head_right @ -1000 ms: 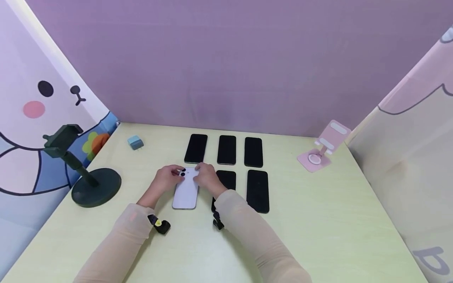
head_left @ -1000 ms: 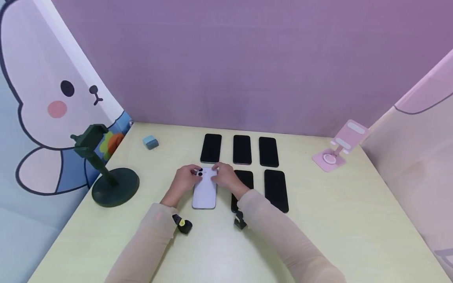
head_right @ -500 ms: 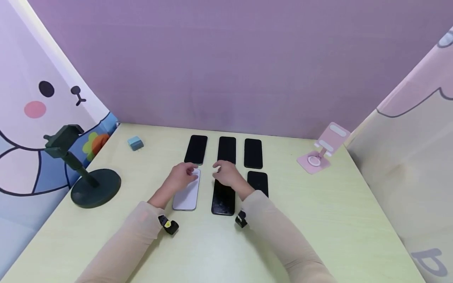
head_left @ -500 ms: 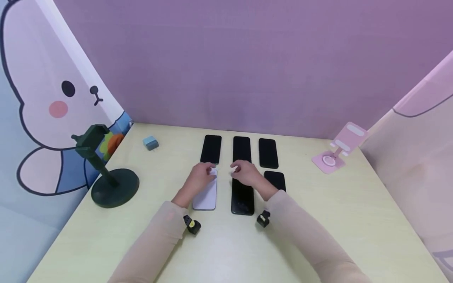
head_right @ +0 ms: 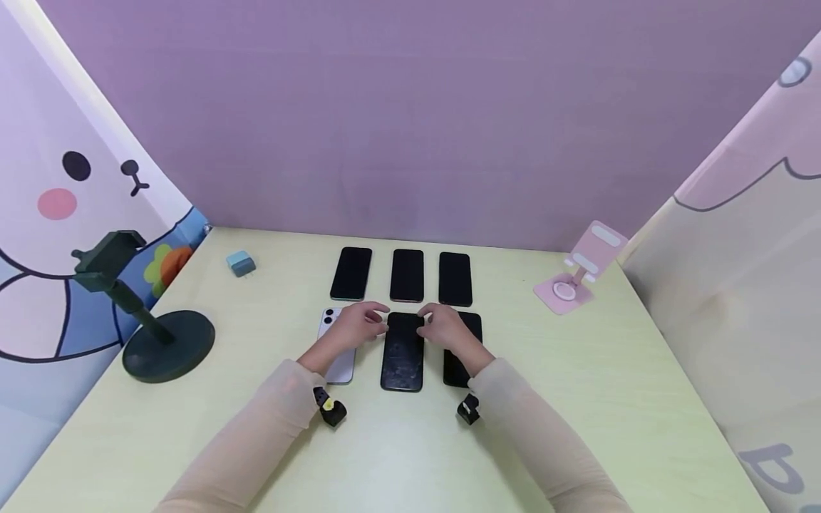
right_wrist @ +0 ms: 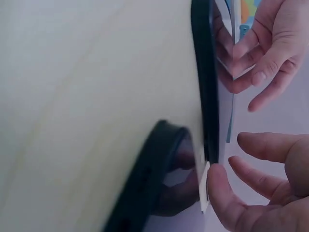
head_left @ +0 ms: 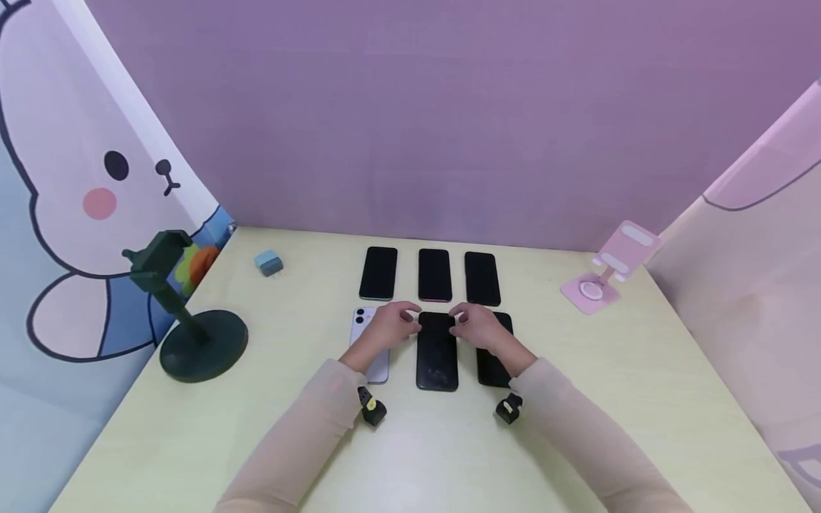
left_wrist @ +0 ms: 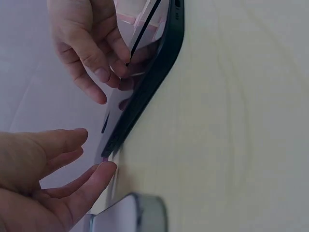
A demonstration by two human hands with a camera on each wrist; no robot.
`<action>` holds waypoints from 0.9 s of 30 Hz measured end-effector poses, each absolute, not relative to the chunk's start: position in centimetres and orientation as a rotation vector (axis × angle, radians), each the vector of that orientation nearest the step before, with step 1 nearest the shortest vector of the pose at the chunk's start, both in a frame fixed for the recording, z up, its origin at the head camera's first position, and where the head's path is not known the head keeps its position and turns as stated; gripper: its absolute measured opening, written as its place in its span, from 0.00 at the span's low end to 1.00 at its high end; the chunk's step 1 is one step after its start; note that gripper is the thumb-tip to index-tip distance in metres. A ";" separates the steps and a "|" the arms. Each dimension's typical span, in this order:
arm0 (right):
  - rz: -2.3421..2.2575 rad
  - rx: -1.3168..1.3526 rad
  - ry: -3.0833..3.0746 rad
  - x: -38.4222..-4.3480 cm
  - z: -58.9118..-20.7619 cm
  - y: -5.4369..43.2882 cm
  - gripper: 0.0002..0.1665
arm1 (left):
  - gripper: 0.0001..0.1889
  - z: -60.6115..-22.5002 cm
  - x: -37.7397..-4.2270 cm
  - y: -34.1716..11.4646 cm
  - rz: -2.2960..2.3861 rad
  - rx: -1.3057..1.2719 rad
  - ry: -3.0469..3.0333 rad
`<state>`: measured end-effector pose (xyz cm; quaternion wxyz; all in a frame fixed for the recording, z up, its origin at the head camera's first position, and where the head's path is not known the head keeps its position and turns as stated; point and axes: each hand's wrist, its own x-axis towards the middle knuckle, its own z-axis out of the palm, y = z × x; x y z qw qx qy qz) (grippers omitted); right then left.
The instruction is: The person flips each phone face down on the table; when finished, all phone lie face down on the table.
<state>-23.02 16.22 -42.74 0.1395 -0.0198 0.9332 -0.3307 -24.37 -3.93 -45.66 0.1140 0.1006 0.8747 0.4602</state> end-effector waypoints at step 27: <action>-1.295 0.084 2.526 -23.8 -44.4 16.1 0.22 | 0.16 -46.0 -24.6 -2.2 1.257 0.311 2.678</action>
